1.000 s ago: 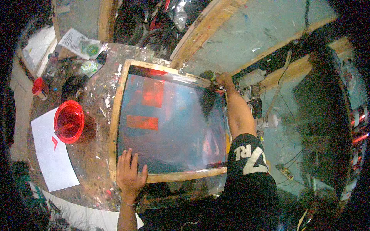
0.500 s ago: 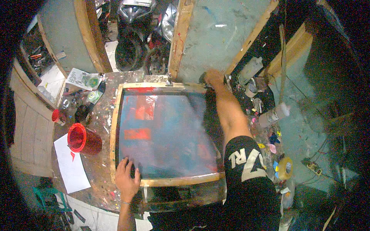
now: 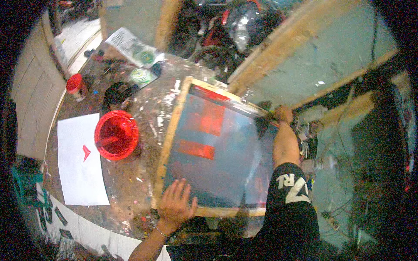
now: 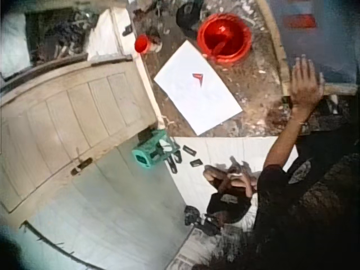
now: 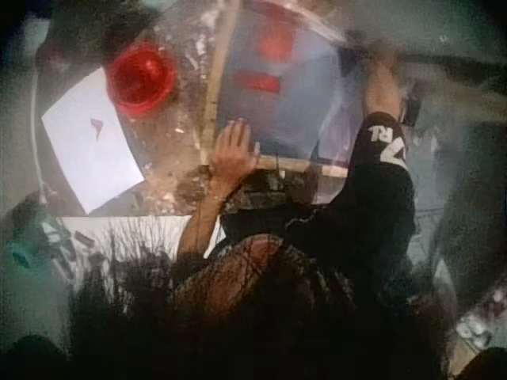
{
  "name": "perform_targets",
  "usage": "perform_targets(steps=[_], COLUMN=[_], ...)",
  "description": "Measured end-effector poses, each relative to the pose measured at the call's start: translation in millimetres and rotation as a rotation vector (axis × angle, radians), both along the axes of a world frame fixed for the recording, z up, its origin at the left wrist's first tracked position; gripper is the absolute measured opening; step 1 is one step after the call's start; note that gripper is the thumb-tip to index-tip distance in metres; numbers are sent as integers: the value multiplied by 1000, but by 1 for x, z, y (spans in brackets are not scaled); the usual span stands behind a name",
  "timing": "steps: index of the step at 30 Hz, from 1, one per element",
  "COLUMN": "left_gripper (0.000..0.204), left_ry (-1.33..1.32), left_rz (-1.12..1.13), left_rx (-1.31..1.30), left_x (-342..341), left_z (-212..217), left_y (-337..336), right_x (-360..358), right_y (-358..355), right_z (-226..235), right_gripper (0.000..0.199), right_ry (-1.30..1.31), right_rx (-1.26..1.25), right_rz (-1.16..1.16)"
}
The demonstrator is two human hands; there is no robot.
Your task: The person assembles a screen printing frame by securing a mesh screen to a wooden frame using clamps and tape. They repeatedly adjust the clamps, apply yellow tape to the edges, and wipe the surface of the screen with a cloth.
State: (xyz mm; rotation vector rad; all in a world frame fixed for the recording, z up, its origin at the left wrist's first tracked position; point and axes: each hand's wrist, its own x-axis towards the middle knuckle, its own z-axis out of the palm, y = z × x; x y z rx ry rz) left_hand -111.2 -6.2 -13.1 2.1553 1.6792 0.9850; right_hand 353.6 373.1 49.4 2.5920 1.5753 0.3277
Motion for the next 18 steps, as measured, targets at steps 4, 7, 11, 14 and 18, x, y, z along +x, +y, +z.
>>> perform_targets(steps=[4,7,11,14,18], left_gripper=[45,48,47,46,48], left_ry=[-6,6,59,69,-8], left_rz=[2,-18,-32,-38,-10], left_rx=[-32,-15,-80,-79,-28], left_x=[-8,-10,-19,-19,-13], left_z=[-7,-16,-10,-10,-10], left_y=[-3,-7,-12,-6,-6], right_x=[-42,-2,6,45,126], right_y=[13,3,13,37,66], right_z=[-5,-12,-29,-48,-27], right_gripper=[38,40,42,44,36], right_ry=[8,-239,-436,-441,-447], right_rx=[-19,-144,-299,-299,-215], right_rz=[3,57,142,233,434])
